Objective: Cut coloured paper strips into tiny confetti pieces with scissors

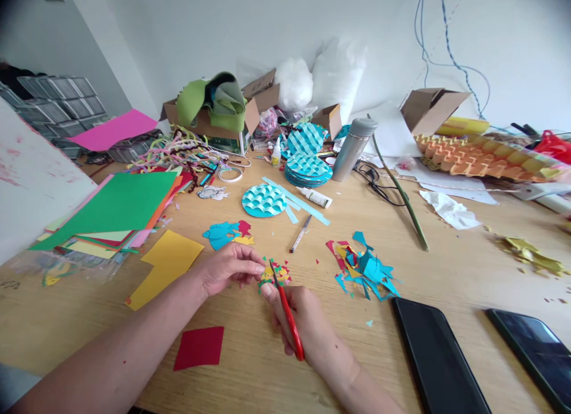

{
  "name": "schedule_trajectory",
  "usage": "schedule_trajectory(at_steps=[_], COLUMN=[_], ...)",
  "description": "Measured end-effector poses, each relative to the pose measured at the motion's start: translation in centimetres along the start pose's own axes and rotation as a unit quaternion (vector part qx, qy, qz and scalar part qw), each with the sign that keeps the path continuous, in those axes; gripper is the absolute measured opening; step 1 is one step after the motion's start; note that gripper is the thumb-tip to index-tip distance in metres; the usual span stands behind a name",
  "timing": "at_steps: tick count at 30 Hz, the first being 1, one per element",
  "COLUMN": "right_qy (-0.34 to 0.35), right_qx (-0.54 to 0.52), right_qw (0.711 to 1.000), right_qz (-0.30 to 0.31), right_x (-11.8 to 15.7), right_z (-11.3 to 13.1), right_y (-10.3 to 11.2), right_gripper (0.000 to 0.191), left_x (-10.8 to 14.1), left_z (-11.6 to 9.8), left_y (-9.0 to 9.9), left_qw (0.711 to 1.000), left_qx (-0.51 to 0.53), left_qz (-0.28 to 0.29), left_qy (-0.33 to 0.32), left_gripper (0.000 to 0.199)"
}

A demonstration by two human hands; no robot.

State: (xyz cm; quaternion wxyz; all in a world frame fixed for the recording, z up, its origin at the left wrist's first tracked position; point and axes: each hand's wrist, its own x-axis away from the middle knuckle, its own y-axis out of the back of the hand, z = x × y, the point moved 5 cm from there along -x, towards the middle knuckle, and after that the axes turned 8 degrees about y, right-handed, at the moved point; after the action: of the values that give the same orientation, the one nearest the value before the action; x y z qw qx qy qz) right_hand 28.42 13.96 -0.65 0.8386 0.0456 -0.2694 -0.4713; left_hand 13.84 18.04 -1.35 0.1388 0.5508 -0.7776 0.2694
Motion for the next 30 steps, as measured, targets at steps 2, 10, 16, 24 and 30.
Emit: schedule_trajectory(at_steps=[2,10,16,24,30], right_qy=[0.013,0.071,0.079,0.069,0.090], right_qx=[0.001,0.007,0.009,-0.018,-0.038], right_qw=[1.000,0.997,0.997,0.997,0.995], right_qz=[-0.008,-0.003,0.003,-0.004,0.005], right_x=[0.0,0.1,0.2,0.0,-0.3], right_z=[0.3,0.8,0.9,0.8,0.2], right_y=[0.1,0.2,0.0,0.1,0.0], right_gripper=[0.064,0.067,0.066,0.064,0.062], left_x=[0.1,0.3,0.2,0.4,0.4], left_z=[-0.1,-0.1,0.1,0.1,0.5], left_y=[-0.1,-0.7,-1.1,-2.0,-2.2], left_qw=[1.000,0.998,0.997,0.994,0.989], left_qx=[0.010,0.057,0.070,0.099,0.137], left_qz=[0.003,0.030,0.027,-0.009,-0.025], left_qy=[0.005,-0.001,-0.019,-0.049,-0.053], left_gripper=[0.022,0.027,0.026,0.024,0.024])
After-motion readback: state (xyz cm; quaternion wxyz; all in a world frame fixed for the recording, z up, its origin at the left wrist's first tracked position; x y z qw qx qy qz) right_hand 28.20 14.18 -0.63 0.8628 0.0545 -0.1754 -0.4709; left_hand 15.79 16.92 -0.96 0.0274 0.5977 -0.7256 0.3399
